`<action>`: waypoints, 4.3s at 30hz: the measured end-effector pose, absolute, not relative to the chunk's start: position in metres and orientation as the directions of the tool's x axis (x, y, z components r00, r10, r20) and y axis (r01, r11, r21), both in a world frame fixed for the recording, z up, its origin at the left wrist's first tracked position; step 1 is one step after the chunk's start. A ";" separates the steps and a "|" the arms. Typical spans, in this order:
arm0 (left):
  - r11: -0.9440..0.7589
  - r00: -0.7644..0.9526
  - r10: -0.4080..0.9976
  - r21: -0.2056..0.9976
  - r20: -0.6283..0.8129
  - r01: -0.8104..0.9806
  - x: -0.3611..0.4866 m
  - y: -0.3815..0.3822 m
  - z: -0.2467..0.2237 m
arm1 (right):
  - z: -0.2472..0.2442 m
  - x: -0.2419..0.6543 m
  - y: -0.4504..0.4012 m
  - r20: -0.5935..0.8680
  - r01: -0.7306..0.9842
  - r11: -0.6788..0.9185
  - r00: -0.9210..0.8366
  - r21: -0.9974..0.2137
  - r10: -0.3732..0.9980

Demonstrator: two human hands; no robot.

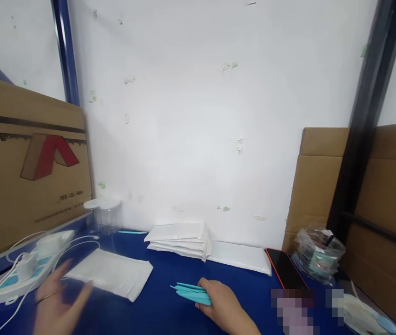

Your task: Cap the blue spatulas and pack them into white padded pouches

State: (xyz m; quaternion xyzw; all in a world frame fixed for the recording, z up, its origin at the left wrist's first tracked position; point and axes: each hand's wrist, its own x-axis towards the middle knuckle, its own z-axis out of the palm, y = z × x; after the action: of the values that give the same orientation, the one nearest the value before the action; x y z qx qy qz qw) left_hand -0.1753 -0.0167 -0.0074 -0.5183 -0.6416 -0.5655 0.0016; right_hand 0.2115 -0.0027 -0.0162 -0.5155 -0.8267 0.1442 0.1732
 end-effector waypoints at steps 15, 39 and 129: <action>-0.390 0.319 0.914 0.319 0.252 0.864 -0.077 0.059 -0.006 | -0.014 0.193 -0.001 0.140 0.733 0.481 -0.477 -0.480 0.867; -0.593 0.615 0.748 0.668 0.251 0.449 -0.009 0.080 -0.012 | -0.025 0.234 0.040 0.057 0.235 0.087 -0.131 -0.968 0.990; -0.602 0.704 0.707 0.575 0.061 0.555 -0.006 0.075 -0.011 | -0.016 0.224 0.016 0.153 0.665 0.307 -0.281 -0.681 0.948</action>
State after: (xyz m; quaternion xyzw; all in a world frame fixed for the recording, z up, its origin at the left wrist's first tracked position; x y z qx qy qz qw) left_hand -0.0065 0.0751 -0.0112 -0.8835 -0.3571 -0.1427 -0.2675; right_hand 0.2239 0.0164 -0.0163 -0.5312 -0.7590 0.2538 0.2782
